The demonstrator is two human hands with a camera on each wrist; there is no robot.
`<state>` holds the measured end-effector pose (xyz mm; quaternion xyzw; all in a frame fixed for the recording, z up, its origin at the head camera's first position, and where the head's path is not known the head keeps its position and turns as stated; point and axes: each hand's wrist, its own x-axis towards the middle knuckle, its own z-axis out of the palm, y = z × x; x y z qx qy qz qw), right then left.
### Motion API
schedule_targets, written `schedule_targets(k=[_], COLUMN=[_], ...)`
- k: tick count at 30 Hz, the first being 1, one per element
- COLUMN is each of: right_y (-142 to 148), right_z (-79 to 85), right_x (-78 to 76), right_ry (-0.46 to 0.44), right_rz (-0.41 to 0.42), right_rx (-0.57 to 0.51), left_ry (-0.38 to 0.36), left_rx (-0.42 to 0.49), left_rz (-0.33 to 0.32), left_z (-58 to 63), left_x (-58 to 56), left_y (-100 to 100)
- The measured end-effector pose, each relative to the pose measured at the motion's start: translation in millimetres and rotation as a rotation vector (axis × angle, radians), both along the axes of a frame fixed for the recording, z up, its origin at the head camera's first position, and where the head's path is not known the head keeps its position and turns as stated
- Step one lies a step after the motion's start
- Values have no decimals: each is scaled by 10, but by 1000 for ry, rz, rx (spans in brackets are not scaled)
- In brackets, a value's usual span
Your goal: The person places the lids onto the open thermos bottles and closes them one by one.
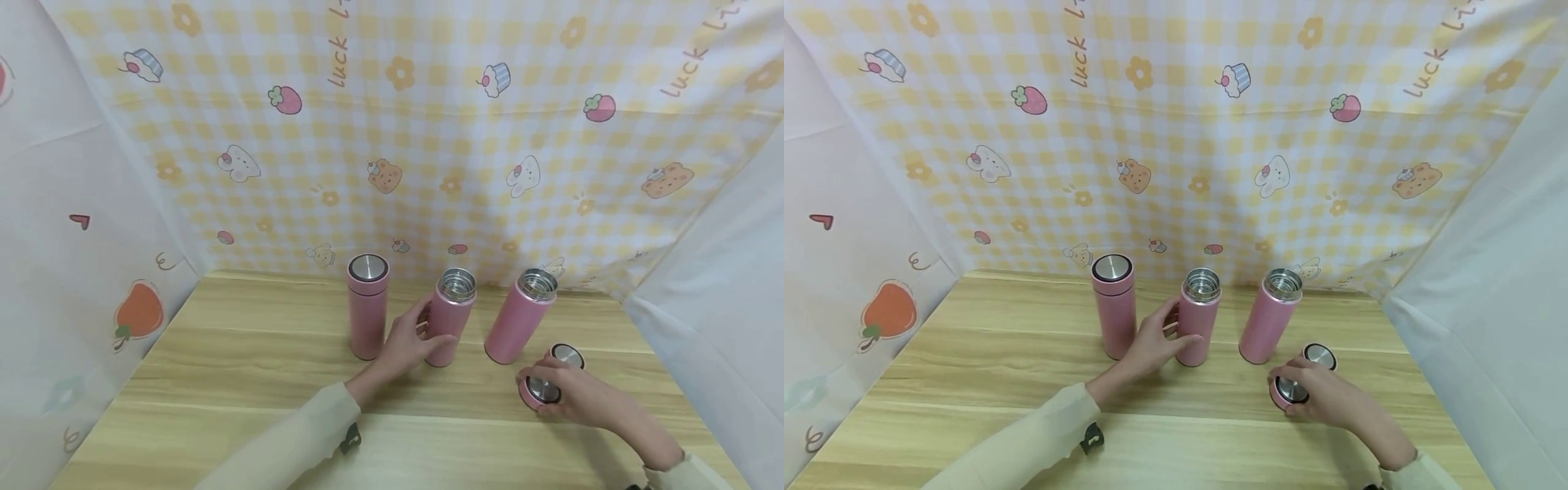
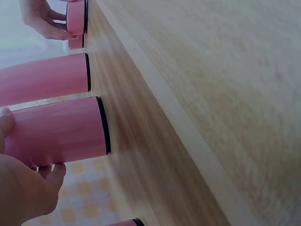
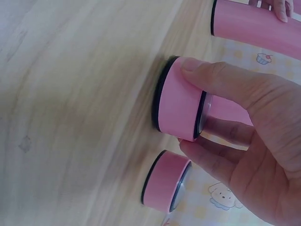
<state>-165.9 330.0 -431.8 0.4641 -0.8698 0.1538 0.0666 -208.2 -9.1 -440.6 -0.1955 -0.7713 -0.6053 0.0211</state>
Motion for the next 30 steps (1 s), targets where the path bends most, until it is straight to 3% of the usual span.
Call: schedule_targets(k=[8,17,22,30], right_y=[-64,-189,-315,-473], right_z=[139,488,675,1018], right_x=[0,14,-12,-13], right_ry=[7,-52,-17,10], right_rz=[7,25,80,80], right_rx=[-8,29,34,57], left_ry=[-10,-16,-12,-29], left_rx=[-5,-12,-10,3], left_rz=[14,12,7,10], left_z=[18,38,15,-4], left_x=[14,20,13,8], left_y=[-24,-44,-41,-4])
